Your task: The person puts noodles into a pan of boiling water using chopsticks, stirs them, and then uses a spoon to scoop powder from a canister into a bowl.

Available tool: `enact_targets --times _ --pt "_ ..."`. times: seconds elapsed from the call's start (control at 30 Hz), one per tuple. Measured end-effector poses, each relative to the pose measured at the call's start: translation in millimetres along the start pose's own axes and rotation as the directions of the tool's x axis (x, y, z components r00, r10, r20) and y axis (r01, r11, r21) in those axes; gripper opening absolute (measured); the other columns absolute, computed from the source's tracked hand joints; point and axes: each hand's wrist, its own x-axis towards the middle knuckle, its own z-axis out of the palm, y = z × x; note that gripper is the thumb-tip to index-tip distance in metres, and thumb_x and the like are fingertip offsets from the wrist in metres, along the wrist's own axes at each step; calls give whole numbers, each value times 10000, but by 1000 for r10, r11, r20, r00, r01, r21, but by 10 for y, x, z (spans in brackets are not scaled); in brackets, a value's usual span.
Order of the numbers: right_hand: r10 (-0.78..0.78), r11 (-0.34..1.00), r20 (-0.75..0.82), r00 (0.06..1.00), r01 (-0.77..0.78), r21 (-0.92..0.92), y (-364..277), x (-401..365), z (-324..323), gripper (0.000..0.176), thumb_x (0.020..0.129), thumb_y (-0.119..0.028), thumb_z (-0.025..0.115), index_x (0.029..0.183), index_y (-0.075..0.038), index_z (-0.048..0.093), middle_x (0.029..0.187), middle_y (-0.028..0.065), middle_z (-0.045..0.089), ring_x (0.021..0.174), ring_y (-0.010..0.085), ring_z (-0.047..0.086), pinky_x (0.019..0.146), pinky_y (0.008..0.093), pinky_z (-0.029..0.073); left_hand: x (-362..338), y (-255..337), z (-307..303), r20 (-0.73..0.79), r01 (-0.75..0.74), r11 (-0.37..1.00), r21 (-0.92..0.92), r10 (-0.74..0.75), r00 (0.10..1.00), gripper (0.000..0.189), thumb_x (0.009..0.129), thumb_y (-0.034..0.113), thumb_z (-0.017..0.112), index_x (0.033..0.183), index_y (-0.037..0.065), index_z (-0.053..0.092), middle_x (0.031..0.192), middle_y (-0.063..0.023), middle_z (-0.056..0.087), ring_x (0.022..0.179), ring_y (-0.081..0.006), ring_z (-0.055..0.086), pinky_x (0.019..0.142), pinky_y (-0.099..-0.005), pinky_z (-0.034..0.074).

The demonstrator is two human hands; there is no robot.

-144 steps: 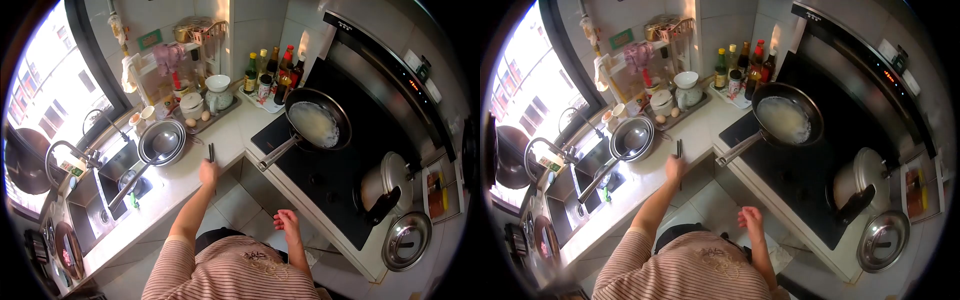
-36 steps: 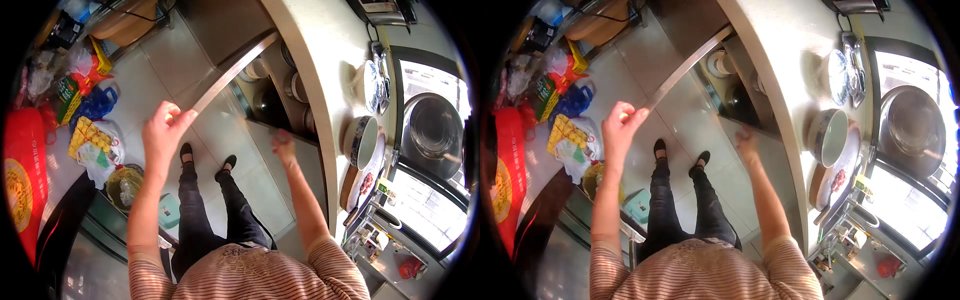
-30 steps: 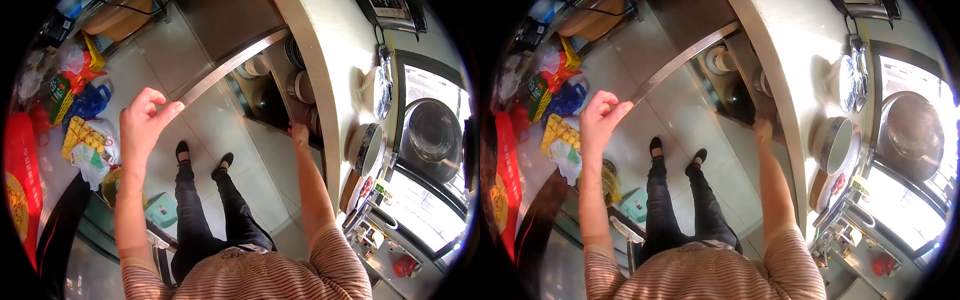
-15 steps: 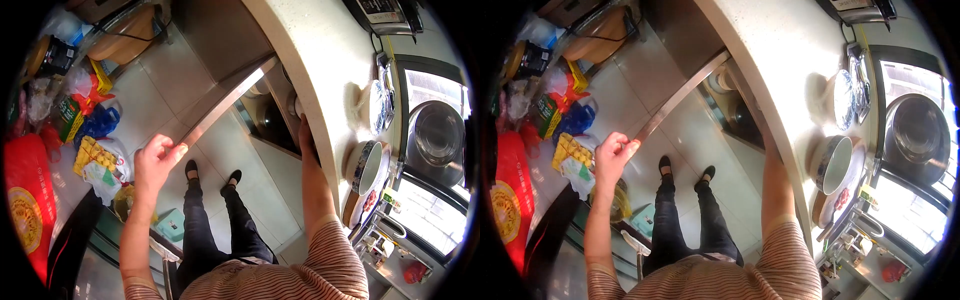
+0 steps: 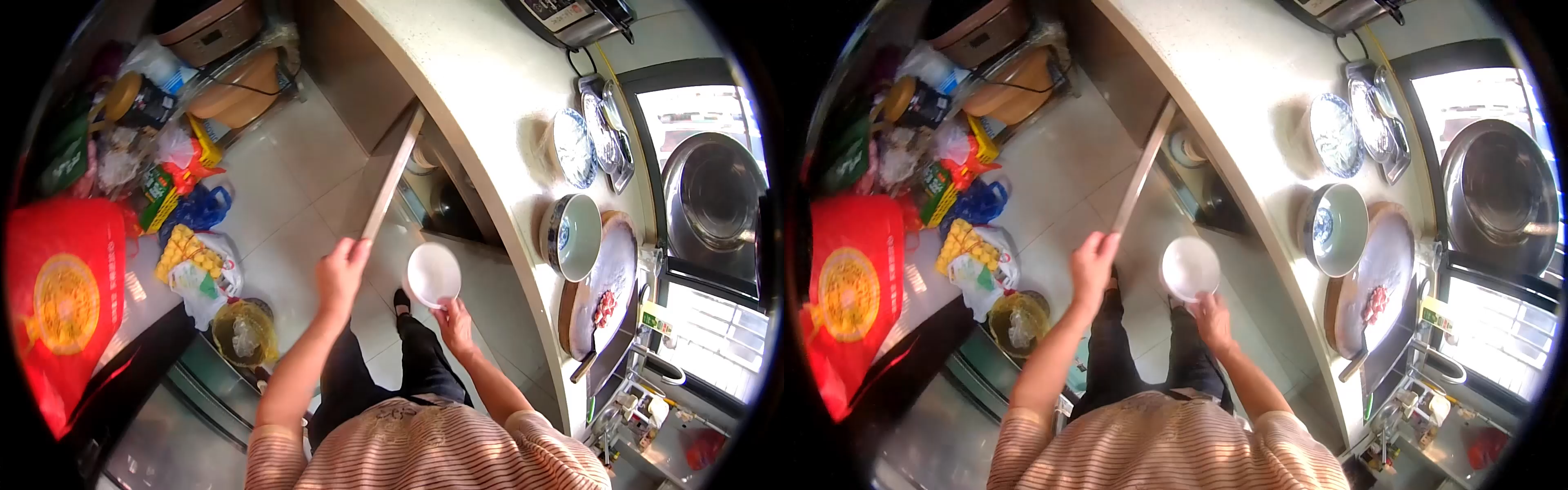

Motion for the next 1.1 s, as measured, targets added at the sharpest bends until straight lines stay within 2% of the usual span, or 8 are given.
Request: enact_targets --times 0.27,0.4,0.6,0.67,0.77,0.93,1.0,1.1 --pt "-473 879 313 824 464 109 282 -759 -298 308 742 -159 704 988 -102 528 874 190 570 742 386 579 620 448 489 -1123 186 687 -195 24 999 -33 -30 980 395 834 427 573 971 57 595 828 -124 633 772 -262 620 666 -386 482" --pt "-661 744 284 695 656 126 123 -756 -767 317 699 -98 726 951 -100 535 839 160 549 757 349 584 597 416 496 -2077 -603 521 -403 221 860 -460 -424 811 343 866 361 556 965 35 589 740 -66 610 650 -157 578 588 -299 461" --pt "-567 749 -367 738 647 144 375 -874 -1617 117 805 -57 592 910 -21 555 890 125 542 860 277 537 783 374 436 -3646 -1076 317 -295 387 526 -758 -805 515 247 866 281 568 908 39 586 661 -20 541 523 -95 481 442 -212 382" --pt "-564 803 -690 454 496 -330 666 -787 -2121 200 892 -185 497 933 2 556 920 144 589 871 275 519 779 360 431 -3941 -1159 427 -280 340 494 -801 -810 516 249 862 281 570 906 37 585 654 -19 537 511 -99 477 439 -222 389" --pt "-56 662 -706 706 555 503 608 -895 -2806 375 937 -288 438 999 78 492 1121 264 533 1018 336 552 873 428 463 -4170 -1075 504 -317 311 554 -772 -760 568 247 857 279 569 930 43 581 666 -22 547 513 -115 493 449 -249 416" --pt "-183 659 -687 703 606 445 -379 -2081 -2664 312 935 -249 434 974 53 499 1001 239 594 912 286 595 750 347 481 -4557 -703 575 -183 233 621 -749 -532 827 359 878 353 542 1096 68 536 888 -45 594 712 -125 566 592 -252 470" --pt "-526 370 -612 591 807 461 267 -1862 -2151 259 916 -201 482 975 51 496 950 212 601 872 274 599 767 360 488 -5050 -598 447 -150 162 625 -764 -415 897 371 907 361 506 1144 76 521 976 -66 596 798 -129 573 666 -237 477" --pt "-701 586 -129 701 670 455 20 -3068 -1215 172 867 -87 538 1009 6 512 928 108 552 843 208 555 769 338 473 -6203 -605 143 -241 31 579 -814 -386 891 458 929 408 439 1265 97 428 1148 -103 553 911 -176 575 728 -271 487"
